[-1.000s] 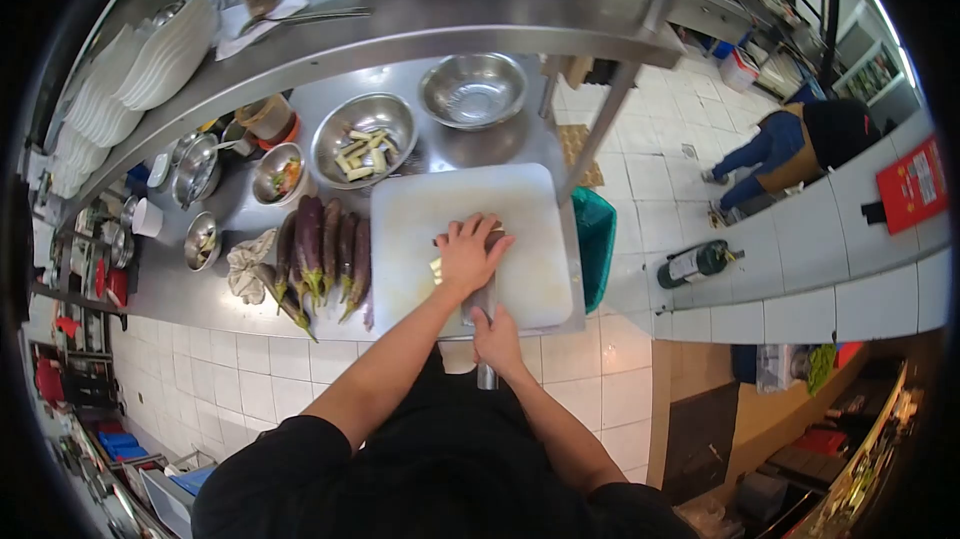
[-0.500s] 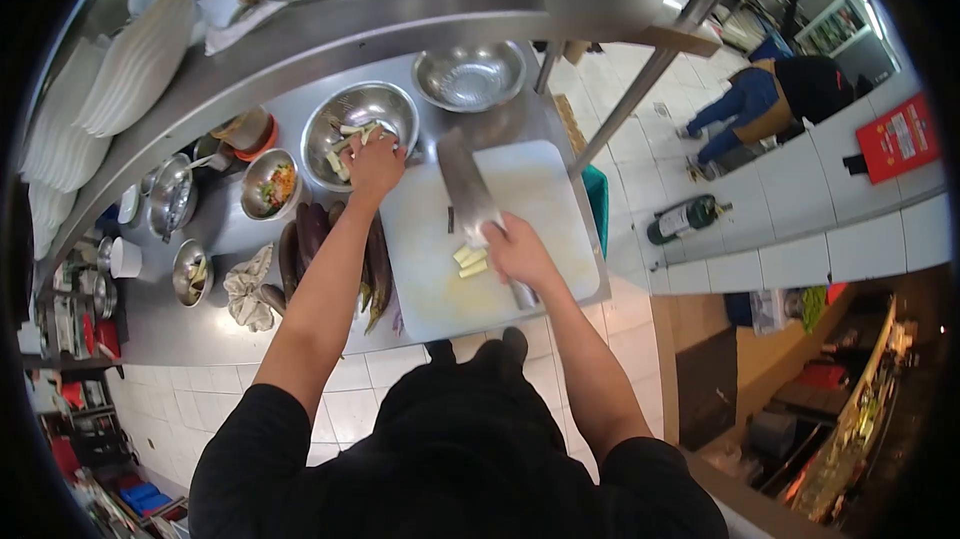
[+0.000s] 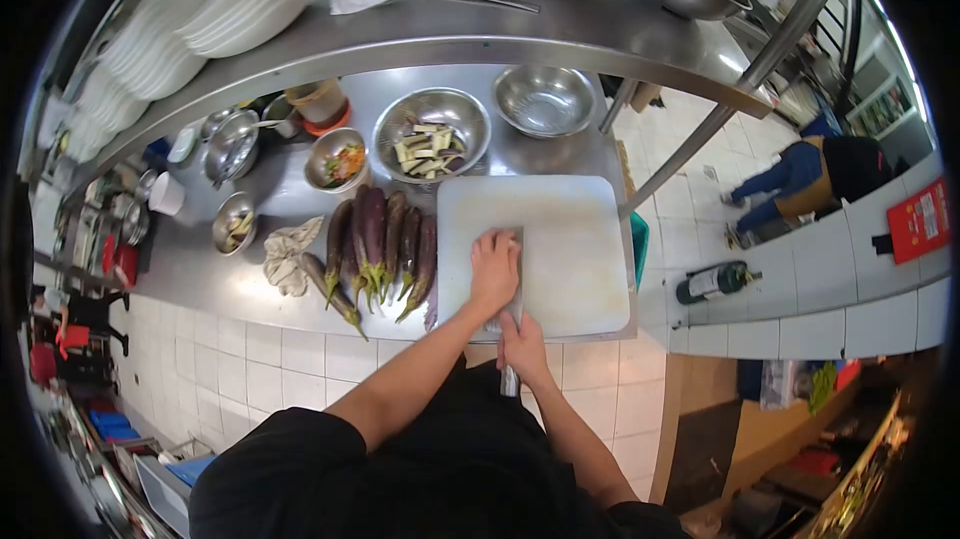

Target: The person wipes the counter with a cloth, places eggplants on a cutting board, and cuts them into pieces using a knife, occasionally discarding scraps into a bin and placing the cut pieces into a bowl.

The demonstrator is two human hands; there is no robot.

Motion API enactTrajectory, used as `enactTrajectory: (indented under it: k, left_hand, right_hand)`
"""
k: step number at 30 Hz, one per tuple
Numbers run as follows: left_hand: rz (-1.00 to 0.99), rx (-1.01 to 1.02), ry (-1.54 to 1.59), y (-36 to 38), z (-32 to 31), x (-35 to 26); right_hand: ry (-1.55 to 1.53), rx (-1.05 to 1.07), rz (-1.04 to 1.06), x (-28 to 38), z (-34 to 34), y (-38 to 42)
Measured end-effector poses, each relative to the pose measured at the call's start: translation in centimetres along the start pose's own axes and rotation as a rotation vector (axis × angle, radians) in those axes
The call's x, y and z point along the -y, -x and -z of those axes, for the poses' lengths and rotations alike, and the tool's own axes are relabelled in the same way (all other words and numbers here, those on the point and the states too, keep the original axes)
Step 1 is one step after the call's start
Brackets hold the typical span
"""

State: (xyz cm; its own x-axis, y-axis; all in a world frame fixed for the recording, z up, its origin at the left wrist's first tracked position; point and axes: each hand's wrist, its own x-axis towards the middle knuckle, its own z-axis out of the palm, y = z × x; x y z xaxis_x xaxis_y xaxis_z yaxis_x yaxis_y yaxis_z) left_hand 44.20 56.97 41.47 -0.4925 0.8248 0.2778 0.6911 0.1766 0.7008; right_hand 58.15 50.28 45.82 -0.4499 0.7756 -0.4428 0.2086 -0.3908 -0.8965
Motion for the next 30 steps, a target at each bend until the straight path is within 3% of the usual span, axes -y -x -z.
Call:
enactTrajectory:
  k: [4,6,7,10,12,14,17,19,20,21,23,25,28,30]
  left_hand:
    - [-0.209,-0.214,-0.106,-12.0,5.2,0.4]
    - [-0.021,-0.119,0.017,-18.3,8.7,0.9]
    - [0.024,-0.180,0.072,-21.2,8.9,3.1]
    - [0.093,-0.256,-0.040,-20.1,17.4,-0.4]
    - [0.314,0.001,-0.245,-18.0,20.8,1.0]
    - [0.341,-0.002,-0.647,-13.5,19.9,6.7]
    - [0.481,0.044,-0.694,-7.0,19.4,4.5]
    - [0.350,0.068,-0.663,-6.3,18.8,4.5]
    - [0.167,-0.003,-0.641,-5.8,17.7,4.0]
    - [0.152,0.019,-0.633,-5.4,16.1,3.3]
    - [-0.203,0.178,-0.470,-4.6,12.6,-0.2]
    - [-0.299,0.497,-0.398,-2.4,8.6,-3.7]
    - [-0.333,0.549,-0.337,0.7,3.3,-7.4]
    - [-0.407,0.545,-0.289,1.2,0.9,-9.5]
  right_hand:
    - [-0.010,0.090,0.149,7.3,-0.5,-3.9]
    - [-0.023,0.157,0.123,12.7,0.1,-3.1]
    - [-0.028,0.152,0.136,13.4,1.1,-1.9]
    - [-0.001,0.164,0.164,14.2,4.2,0.4]
    - [0.107,0.122,0.166,11.7,7.2,3.1]
    - [0.129,0.134,0.165,7.7,9.6,4.3]
    - [0.168,0.133,0.001,0.6,12.8,4.4]
    - [0.124,0.104,-0.014,-1.2,14.1,4.8]
    - [0.091,0.080,-0.027,-2.1,14.9,5.0]
    - [0.083,0.057,-0.038,-2.9,15.5,4.9]
    - [0.152,-0.059,0.019,-3.2,16.2,4.3]
    - [0.256,-0.164,0.066,-2.8,16.8,3.3]
    - [0.585,-0.266,0.204,-2.2,17.7,1.3]
    - [0.684,-0.284,0.153,0.7,17.6,1.8]
